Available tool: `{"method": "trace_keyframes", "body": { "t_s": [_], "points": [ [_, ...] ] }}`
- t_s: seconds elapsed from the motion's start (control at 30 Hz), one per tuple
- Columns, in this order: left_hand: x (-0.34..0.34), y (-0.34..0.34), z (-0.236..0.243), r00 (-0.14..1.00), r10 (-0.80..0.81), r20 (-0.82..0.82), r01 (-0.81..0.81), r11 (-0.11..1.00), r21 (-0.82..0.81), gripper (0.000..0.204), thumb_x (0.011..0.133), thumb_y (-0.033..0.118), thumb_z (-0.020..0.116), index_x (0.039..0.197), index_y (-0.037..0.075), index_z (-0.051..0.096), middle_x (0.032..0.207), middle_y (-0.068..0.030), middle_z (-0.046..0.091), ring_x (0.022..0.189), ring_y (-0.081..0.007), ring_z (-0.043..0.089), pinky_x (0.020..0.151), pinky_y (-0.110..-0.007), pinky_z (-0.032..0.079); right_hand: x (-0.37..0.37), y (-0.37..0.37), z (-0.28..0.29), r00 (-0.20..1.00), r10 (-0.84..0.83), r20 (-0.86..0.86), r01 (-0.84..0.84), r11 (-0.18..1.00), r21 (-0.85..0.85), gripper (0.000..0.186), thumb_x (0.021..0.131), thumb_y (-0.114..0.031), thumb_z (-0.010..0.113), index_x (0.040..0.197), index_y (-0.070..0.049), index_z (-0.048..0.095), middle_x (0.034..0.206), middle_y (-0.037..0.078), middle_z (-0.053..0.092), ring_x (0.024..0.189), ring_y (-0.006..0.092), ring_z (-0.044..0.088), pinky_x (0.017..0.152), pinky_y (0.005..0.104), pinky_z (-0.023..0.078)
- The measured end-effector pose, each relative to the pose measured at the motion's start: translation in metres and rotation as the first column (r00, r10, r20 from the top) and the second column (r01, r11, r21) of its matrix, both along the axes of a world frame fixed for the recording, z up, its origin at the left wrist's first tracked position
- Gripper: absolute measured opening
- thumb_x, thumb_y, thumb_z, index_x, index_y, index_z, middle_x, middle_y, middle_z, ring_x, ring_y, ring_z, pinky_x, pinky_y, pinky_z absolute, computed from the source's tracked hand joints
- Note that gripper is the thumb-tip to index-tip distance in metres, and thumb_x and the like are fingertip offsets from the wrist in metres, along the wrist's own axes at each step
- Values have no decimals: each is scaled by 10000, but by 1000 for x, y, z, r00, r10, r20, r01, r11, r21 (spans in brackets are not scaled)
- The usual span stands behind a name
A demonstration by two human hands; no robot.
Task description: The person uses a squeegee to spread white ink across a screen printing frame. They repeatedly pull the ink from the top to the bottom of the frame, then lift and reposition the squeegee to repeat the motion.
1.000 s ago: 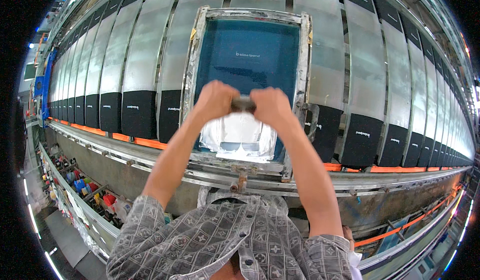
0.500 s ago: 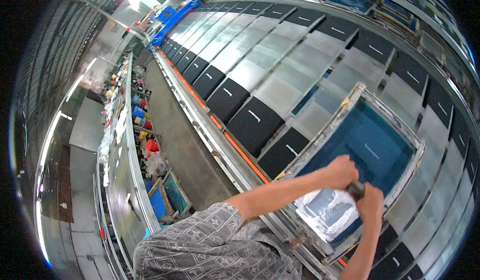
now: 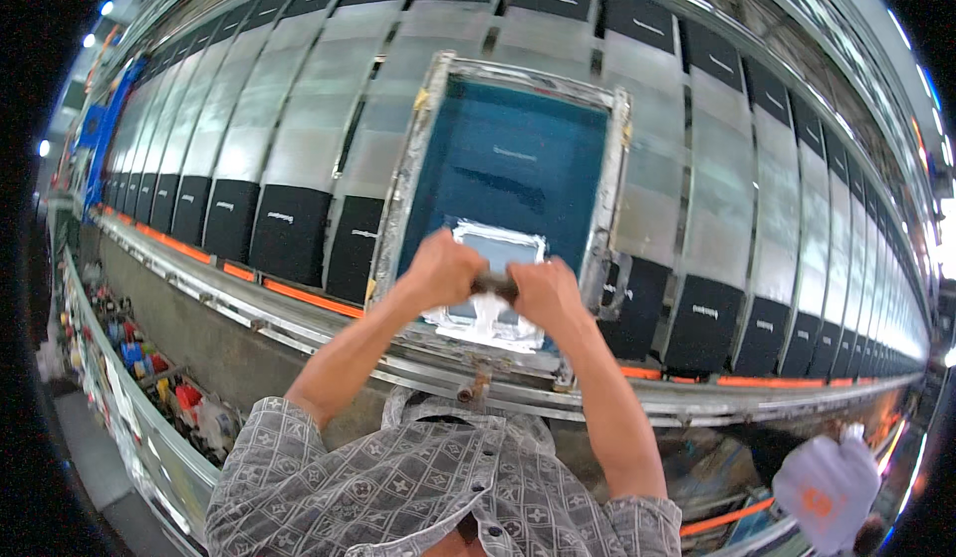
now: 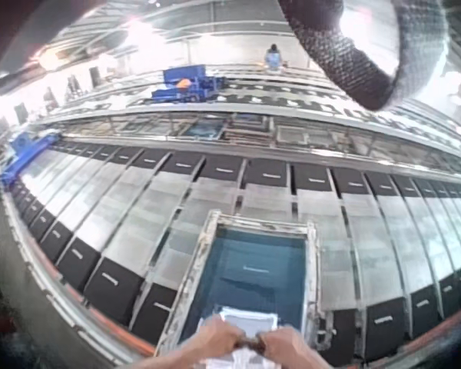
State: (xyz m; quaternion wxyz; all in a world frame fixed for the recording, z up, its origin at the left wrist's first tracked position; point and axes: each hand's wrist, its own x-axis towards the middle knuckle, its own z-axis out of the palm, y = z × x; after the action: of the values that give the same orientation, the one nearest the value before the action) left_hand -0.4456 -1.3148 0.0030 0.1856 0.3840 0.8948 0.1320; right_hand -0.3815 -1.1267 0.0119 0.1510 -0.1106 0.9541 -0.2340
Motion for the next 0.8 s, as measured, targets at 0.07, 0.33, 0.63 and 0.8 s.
{"method": "trace_keyframes", "body": {
  "t_s": [0.07,0.33,0.63,0.8],
  "points": [
    [-34,16,9,998,-24,-60,28,997,67,148,654,274,745,724,155,690,705,-103,658,719,-323,642,696,-438,494,-31,12,0,998,-62,-25,63,998,29,141,721,-192,687,789,-89,618,748,154,653,763,372,635,680,467,500],
    [-52,20,-3,997,8,-79,-3,998,56,147,658,259,763,717,152,682,706,-96,660,732,-287,639,743,-395,447,-54,10,11,981,-143,132,137,989,50,226,769,-268,717,843,-67,645,773,169,655,790,357,632,706,442,496],
    [30,-17,12,999,-27,38,26,999,38,226,635,311,790,689,132,663,657,-81,631,681,-299,615,730,-401,444,47,7,2,954,-295,-43,282,940,-193,338,809,-335,686,1033,-89,633,951,140,657,951,308,600,872,428,436],
    [-44,8,20,991,11,-130,2,996,94,223,676,330,773,740,138,677,721,-73,664,761,-280,642,749,-401,444,29,79,-21,446,-878,-172,877,467,-110,352,866,-355,627,1066,-65,615,1000,157,649,967,323,586,861,420,437]
  ]
}}
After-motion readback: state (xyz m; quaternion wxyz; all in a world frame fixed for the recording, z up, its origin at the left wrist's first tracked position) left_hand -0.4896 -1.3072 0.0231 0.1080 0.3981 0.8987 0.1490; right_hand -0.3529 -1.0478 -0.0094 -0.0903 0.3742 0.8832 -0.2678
